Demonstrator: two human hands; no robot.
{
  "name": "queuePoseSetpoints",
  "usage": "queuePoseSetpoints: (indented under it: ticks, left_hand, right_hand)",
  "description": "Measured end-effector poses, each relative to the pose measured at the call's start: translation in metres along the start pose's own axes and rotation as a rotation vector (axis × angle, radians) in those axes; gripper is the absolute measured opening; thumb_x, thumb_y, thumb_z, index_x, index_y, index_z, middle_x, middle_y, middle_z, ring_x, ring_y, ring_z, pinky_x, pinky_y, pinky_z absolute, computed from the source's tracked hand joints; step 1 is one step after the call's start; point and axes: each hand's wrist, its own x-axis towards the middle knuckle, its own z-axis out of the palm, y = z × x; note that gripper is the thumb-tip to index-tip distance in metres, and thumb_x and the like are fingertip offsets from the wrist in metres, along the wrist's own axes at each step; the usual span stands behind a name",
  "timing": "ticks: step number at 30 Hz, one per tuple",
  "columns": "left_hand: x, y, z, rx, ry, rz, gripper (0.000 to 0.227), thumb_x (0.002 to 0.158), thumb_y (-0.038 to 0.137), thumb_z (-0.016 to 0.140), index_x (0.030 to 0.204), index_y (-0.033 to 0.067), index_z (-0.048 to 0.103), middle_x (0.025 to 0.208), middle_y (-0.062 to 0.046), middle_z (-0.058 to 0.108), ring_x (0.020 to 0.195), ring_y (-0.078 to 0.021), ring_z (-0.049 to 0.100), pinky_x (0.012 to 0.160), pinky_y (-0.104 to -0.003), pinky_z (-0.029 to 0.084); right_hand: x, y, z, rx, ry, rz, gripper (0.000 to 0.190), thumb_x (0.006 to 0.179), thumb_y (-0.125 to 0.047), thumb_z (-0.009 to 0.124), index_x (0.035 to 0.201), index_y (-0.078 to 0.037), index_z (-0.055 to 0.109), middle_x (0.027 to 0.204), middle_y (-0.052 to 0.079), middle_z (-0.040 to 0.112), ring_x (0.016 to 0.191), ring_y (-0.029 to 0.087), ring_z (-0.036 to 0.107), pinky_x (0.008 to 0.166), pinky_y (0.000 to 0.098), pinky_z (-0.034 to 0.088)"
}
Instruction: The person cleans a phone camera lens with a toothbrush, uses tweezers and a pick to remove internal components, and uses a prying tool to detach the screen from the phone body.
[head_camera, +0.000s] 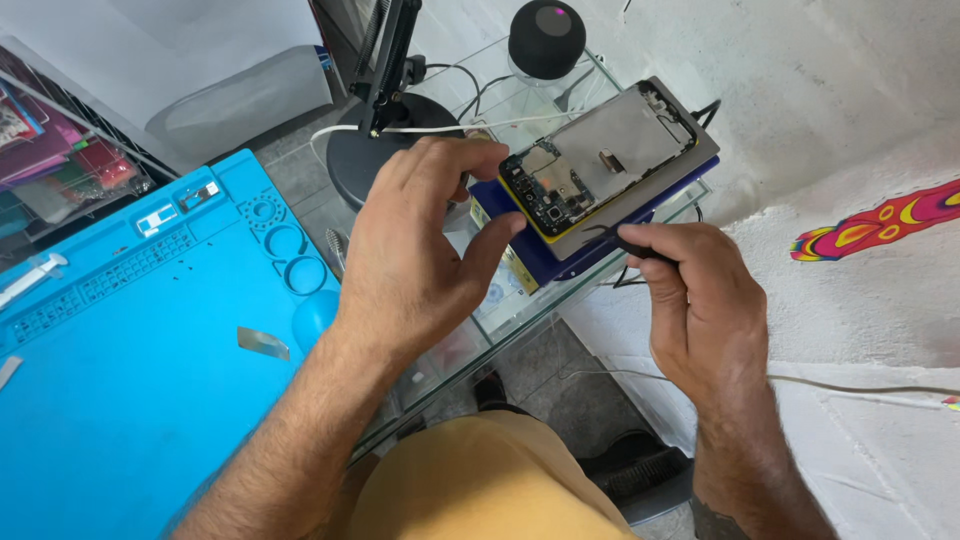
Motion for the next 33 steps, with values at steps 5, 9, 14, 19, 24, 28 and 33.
queuePoseSetpoints:
  ticks: [5, 9, 14, 19, 24, 28, 33]
  left_hand:
    - [-0.002, -0.008, 0.003, 0.011, 0.013, -0.034, 0.038, 0.100, 0.020, 0.082, 0.133, 0.0103, 0.066, 0.121, -0.006, 0.074, 0.107, -0.0288, 0.065, 0.090, -0.042, 0.055]
    - [-0.003, -0.012, 0.004, 0.012, 0.028, -0.024, 0.035, 0.101, 0.021, 0.080, 0.131, 0.0107, 0.066, 0.120, -0.006, 0.073, 0.104, -0.0281, 0.064, 0.088, -0.041, 0.055]
    - [-0.003, -0.020, 0.007, 0.022, 0.044, -0.010, 0.033, 0.103, 0.025, 0.078, 0.131, 0.0106, 0.067, 0.115, -0.004, 0.073, 0.101, -0.0271, 0.066, 0.089, -0.042, 0.055]
    - [-0.004, -0.021, 0.006, 0.017, 0.044, -0.011, 0.032, 0.104, 0.024, 0.078, 0.130, 0.0100, 0.067, 0.115, -0.005, 0.073, 0.099, -0.0265, 0.066, 0.088, -0.041, 0.055]
    - [-0.003, -0.022, 0.007, 0.016, 0.052, -0.012, 0.032, 0.103, 0.024, 0.079, 0.129, 0.0104, 0.067, 0.114, -0.004, 0.074, 0.094, -0.0257, 0.065, 0.089, -0.041, 0.054]
    - [-0.003, -0.021, 0.005, 0.012, 0.044, -0.035, 0.031, 0.103, 0.026, 0.077, 0.128, 0.0108, 0.067, 0.115, -0.005, 0.073, 0.102, -0.0269, 0.066, 0.087, -0.041, 0.057]
    - [-0.006, -0.021, 0.007, 0.016, 0.053, 0.018, 0.041, 0.105, 0.041, 0.077, 0.130, 0.0114, 0.067, 0.103, -0.003, 0.064, 0.094, -0.0242, 0.060, 0.087, -0.042, 0.051]
  right_hand:
    - [0.006, -0.005, 0.001, -0.067, 0.047, -0.085, 0.028, 0.122, -0.009, 0.054, 0.131, 0.000, 0.078, 0.119, 0.014, 0.075, 0.111, 0.032, 0.067, 0.105, 0.0431, 0.053]
    - [0.006, -0.004, 0.003, -0.027, 0.085, -0.096, 0.011, 0.118, 0.003, 0.064, 0.124, 0.004, 0.074, 0.115, 0.017, 0.077, 0.112, 0.033, 0.073, 0.104, 0.0425, 0.058]
    - [0.011, -0.012, 0.005, -0.033, 0.081, -0.127, 0.036, 0.123, -0.017, 0.050, 0.127, 0.005, 0.078, 0.119, 0.018, 0.076, 0.112, 0.033, 0.070, 0.103, 0.0431, 0.056]
    - [0.011, -0.010, 0.009, -0.048, 0.069, -0.111, 0.027, 0.122, -0.012, 0.057, 0.128, 0.003, 0.078, 0.121, 0.020, 0.071, 0.117, 0.035, 0.067, 0.098, 0.0408, 0.056]
    - [0.012, -0.010, 0.012, -0.077, 0.019, -0.137, 0.024, 0.121, -0.012, 0.059, 0.129, -0.001, 0.079, 0.121, 0.017, 0.073, 0.115, 0.034, 0.069, 0.108, 0.0448, 0.055]
    - [0.014, -0.009, 0.013, -0.081, 0.025, -0.151, 0.023, 0.120, -0.010, 0.060, 0.129, 0.001, 0.078, 0.122, 0.018, 0.075, 0.115, 0.035, 0.070, 0.108, 0.0457, 0.056]
    - [0.016, -0.012, 0.011, -0.096, 0.014, -0.141, 0.019, 0.119, -0.004, 0.064, 0.130, 0.000, 0.079, 0.123, 0.016, 0.076, 0.116, 0.034, 0.071, 0.109, 0.0460, 0.056]
